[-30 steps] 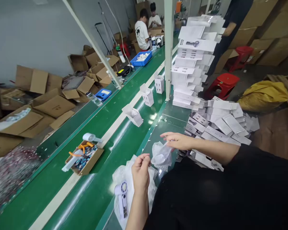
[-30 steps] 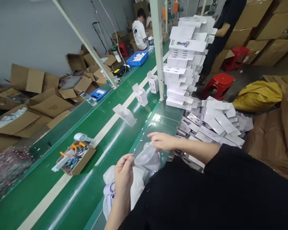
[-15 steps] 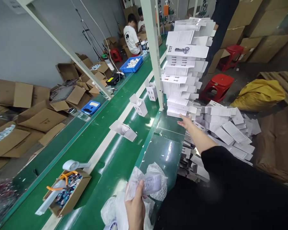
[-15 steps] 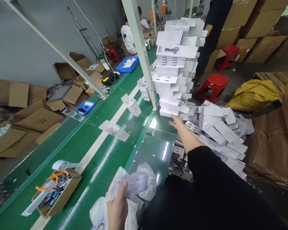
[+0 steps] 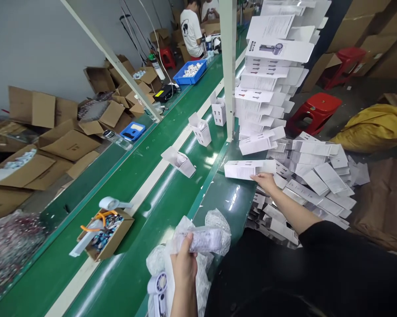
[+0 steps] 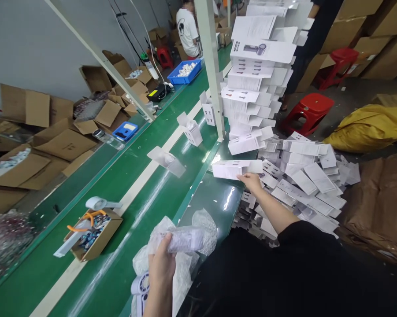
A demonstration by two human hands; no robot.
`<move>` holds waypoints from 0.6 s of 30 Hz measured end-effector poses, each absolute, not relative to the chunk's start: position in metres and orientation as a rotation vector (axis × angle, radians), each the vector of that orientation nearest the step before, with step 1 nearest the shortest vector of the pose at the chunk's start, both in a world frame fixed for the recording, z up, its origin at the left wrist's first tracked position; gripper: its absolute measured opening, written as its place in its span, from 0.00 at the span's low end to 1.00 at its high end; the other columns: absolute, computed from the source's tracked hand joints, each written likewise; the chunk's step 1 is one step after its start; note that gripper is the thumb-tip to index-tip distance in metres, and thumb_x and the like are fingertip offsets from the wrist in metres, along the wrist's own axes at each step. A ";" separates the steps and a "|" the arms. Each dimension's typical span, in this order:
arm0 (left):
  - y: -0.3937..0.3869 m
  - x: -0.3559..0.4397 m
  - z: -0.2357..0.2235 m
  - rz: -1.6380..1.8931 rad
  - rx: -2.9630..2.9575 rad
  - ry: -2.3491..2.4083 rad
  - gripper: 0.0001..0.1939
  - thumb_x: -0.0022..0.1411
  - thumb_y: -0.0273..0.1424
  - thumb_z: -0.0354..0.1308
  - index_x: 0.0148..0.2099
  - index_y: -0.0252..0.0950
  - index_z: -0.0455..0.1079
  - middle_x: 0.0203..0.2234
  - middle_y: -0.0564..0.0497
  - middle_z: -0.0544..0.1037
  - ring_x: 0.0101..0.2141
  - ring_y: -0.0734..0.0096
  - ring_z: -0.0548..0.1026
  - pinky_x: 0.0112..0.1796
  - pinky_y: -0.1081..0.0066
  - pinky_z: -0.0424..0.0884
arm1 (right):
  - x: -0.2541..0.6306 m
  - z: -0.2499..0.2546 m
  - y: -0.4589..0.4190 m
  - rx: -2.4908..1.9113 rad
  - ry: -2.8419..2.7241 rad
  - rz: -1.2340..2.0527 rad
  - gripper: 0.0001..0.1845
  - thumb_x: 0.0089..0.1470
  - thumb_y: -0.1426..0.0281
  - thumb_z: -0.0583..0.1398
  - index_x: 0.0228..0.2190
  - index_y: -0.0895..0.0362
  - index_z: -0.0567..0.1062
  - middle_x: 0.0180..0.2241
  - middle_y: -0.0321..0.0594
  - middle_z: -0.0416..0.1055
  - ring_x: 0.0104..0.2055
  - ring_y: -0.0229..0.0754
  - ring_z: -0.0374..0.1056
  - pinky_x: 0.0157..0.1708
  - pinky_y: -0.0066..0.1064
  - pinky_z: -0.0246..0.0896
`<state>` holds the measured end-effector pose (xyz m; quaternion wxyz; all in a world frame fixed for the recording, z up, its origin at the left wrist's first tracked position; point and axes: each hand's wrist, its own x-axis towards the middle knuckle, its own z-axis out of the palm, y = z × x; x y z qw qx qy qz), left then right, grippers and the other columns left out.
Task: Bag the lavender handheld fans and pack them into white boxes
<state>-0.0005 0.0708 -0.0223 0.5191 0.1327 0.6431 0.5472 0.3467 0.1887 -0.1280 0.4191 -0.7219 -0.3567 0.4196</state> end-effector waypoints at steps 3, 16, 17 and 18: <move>0.081 0.008 -0.016 1.326 0.332 1.467 0.19 0.40 0.34 0.68 0.36 0.36 0.68 0.22 0.58 0.70 0.19 0.77 0.68 0.16 0.78 0.57 | 0.317 -0.106 0.167 -1.819 -1.219 0.728 0.18 0.36 0.56 0.66 0.22 0.55 0.68 0.38 0.44 0.63 0.46 0.51 0.62 0.47 0.42 0.61; 0.107 0.045 -0.014 1.400 1.253 1.716 0.18 0.55 0.41 0.59 0.44 0.35 0.66 0.34 0.48 0.74 0.35 0.68 0.73 0.37 0.69 0.69 | 0.226 -0.082 0.144 -1.204 -1.879 0.907 0.31 0.37 0.59 0.68 0.41 0.56 0.64 0.47 0.49 0.59 0.51 0.52 0.59 0.51 0.46 0.59; 0.107 0.049 -0.018 1.349 1.435 1.730 0.17 0.56 0.40 0.57 0.45 0.35 0.66 0.36 0.46 0.74 0.37 0.66 0.73 0.39 0.68 0.69 | 0.227 -0.084 0.146 -1.176 -1.892 0.904 0.32 0.37 0.59 0.68 0.41 0.56 0.63 0.47 0.50 0.59 0.51 0.52 0.59 0.50 0.46 0.59; 0.109 0.054 -0.021 1.262 1.639 1.718 0.16 0.58 0.39 0.57 0.45 0.35 0.66 0.37 0.44 0.74 0.39 0.64 0.73 0.41 0.66 0.68 | 0.228 -0.086 0.147 -1.149 -1.909 0.899 0.32 0.37 0.60 0.68 0.42 0.56 0.62 0.48 0.50 0.59 0.51 0.52 0.59 0.49 0.45 0.60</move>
